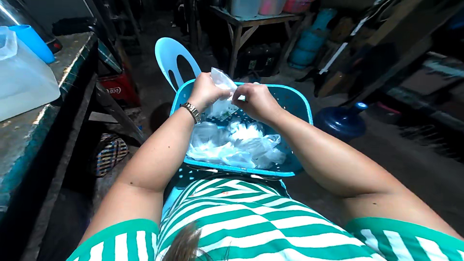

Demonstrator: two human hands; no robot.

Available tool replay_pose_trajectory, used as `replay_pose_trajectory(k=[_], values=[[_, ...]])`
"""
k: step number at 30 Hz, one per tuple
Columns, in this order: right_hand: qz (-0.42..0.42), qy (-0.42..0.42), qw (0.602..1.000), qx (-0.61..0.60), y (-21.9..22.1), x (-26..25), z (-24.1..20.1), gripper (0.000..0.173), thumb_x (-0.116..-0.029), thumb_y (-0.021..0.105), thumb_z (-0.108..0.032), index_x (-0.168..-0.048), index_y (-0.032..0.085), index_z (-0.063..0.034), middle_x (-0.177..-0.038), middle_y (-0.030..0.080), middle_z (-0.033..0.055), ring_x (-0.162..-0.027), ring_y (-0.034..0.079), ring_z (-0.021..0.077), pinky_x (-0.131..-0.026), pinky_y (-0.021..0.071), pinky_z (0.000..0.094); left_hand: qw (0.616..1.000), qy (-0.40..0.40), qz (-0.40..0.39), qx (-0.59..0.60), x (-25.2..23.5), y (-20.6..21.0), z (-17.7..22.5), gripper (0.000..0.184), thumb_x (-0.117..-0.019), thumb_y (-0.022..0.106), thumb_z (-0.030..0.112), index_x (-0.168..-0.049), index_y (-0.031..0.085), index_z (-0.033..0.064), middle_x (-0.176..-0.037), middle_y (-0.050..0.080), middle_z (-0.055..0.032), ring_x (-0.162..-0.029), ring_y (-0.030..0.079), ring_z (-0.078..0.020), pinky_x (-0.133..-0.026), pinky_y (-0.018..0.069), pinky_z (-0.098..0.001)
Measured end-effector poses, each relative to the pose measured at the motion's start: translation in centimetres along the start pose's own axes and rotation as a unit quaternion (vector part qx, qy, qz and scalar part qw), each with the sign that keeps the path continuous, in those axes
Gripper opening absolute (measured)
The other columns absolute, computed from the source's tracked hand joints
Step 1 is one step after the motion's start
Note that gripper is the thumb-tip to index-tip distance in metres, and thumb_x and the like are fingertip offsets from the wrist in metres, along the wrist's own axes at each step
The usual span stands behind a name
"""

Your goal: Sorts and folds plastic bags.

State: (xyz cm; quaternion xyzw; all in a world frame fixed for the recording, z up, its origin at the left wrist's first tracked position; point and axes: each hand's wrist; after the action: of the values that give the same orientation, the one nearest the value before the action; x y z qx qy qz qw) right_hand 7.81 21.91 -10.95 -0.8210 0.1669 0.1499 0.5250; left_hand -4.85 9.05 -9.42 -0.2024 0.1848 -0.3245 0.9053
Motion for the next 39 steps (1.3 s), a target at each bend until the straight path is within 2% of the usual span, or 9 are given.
replay_pose_trajectory(k=[4, 7, 14, 18, 25, 29, 32, 37, 39], values=[[0.004, 0.048, 0.999, -0.020, -0.2, -0.3, -0.2, 0.017, -0.0940, 0.070, -0.008, -0.104, 0.072, 0.0058, -0.104, 0.068, 0.0244, -0.097, 0.066, 0.0367, -0.090, 0.0516, 0.0513, 0.996, 0.071, 0.035, 0.046, 0.5, 1.3, -0.5, 0.033, -0.0782, 0.080, -0.001, -0.109, 0.070, -0.0025, -0.098, 0.073, -0.0116, -0.087, 0.070, -0.0133, -0.084, 0.0581, -0.0330], [0.042, 0.052, 0.998, 0.009, -0.1, -0.1, -0.3, 0.013, -0.0908, 0.072, -0.006, -0.100, 0.074, 0.0042, -0.098, 0.066, 0.0246, -0.092, 0.065, 0.0366, -0.085, 0.0526, 0.0494, 0.995, 0.044, 0.019, 0.092, 0.4, 1.8, -0.2, 0.039, -0.0825, 0.078, -0.001, -0.119, 0.064, -0.0044, -0.105, 0.070, -0.0135, -0.093, 0.069, -0.0141, -0.087, 0.0572, -0.0326], [0.158, -0.109, 0.981, 0.029, 1.6, 0.4, 1.2, 0.008, -0.0904, 0.064, 0.003, -0.088, 0.072, 0.0054, -0.092, 0.065, 0.0219, -0.078, 0.067, 0.0306, -0.071, 0.0574, 0.0403, 0.995, -0.078, -0.028, 0.060, 0.0, 0.7, 0.9, 0.047, -0.0821, 0.083, 0.009, -0.120, 0.061, -0.0066, -0.113, 0.067, -0.0171, -0.104, 0.066, -0.0213, -0.095, 0.0534, -0.0402], [0.121, -0.109, 0.986, 0.027, 2.1, 0.3, 0.8, 0.009, -0.0890, 0.064, 0.006, -0.088, 0.072, 0.0074, -0.092, 0.067, 0.0230, -0.084, 0.068, 0.0345, -0.077, 0.0578, 0.0447, 0.998, -0.018, -0.004, -0.056, 0.4, 1.1, 0.5, 0.041, -0.0778, 0.086, 0.011, -0.109, 0.067, -0.0068, -0.101, 0.069, -0.0182, -0.095, 0.066, -0.0262, -0.089, 0.0529, -0.0467], [0.012, 0.020, 1.000, 0.013, 0.8, -0.7, 0.6, 0.020, -0.0888, 0.076, -0.009, -0.101, 0.074, 0.0069, -0.100, 0.068, 0.0254, -0.094, 0.067, 0.0382, -0.088, 0.0526, 0.0532, 0.988, 0.122, 0.076, -0.050, 0.9, 2.8, -0.6, 0.026, -0.0819, 0.080, 0.006, -0.099, 0.066, -0.0072, -0.091, 0.067, -0.0170, -0.084, 0.064, -0.0204, -0.081, 0.0518, -0.0374], [0.054, 0.009, 0.998, 0.016, 0.7, -0.5, 1.0, 0.010, -0.0899, 0.069, 0.001, -0.096, 0.074, 0.0064, -0.099, 0.068, 0.0233, -0.091, 0.067, 0.0351, -0.086, 0.0542, 0.0489, 0.993, 0.082, 0.005, 0.084, 0.2, 2.3, -0.8, 0.047, -0.0801, 0.080, 0.002, -0.119, 0.054, -0.0040, -0.106, 0.069, -0.0159, -0.095, 0.067, -0.0192, -0.086, 0.0551, -0.0372], [0.080, -0.049, 0.995, 0.031, 0.8, -0.4, 1.9, 0.009, -0.0901, 0.065, 0.004, -0.092, 0.074, 0.0067, -0.104, 0.068, 0.0251, -0.099, 0.068, 0.0390, -0.090, 0.0555, 0.0527, 0.982, 0.068, -0.039, 0.170, 0.2, -0.3, 0.1, 0.060, -0.0952, 0.066, 0.022, -0.143, 0.039, -0.0020, -0.125, 0.063, -0.0148, -0.107, 0.063, -0.0164, -0.092, 0.0528, -0.0349], [0.048, -0.142, 0.984, 0.100, 1.3, 0.0, 1.4, 0.012, -0.0912, 0.062, 0.008, -0.086, 0.073, 0.0066, -0.097, 0.066, 0.0242, -0.100, 0.064, 0.0424, -0.089, 0.0527, 0.0549, 0.989, 0.095, -0.108, -0.040, 0.6, -1.4, -0.6, 0.064, -0.0787, 0.088, 0.014, -0.132, 0.057, -0.0045, -0.117, 0.067, -0.0188, -0.102, 0.067, -0.0234, -0.091, 0.0552, -0.0408], [0.044, -0.174, 0.978, 0.104, 1.4, 0.2, 0.8, 0.014, -0.0913, 0.061, 0.009, -0.086, 0.074, 0.0056, -0.093, 0.066, 0.0219, -0.097, 0.064, 0.0403, -0.088, 0.0528, 0.0512, 0.980, 0.079, -0.154, -0.099, 0.4, -1.2, -0.8, 0.045, -0.0802, 0.085, 0.009, -0.119, 0.066, -0.0033, -0.107, 0.071, -0.0158, -0.094, 0.068, -0.0206, -0.089, 0.0544, -0.0406]])
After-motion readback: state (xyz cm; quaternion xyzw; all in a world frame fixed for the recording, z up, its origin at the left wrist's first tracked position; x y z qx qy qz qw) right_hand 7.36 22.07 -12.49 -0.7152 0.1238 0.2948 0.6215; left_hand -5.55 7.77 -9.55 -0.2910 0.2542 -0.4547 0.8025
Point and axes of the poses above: each hand's wrist, its own x-axis away from the middle knuckle, its own y-axis out of the palm, z = x × y
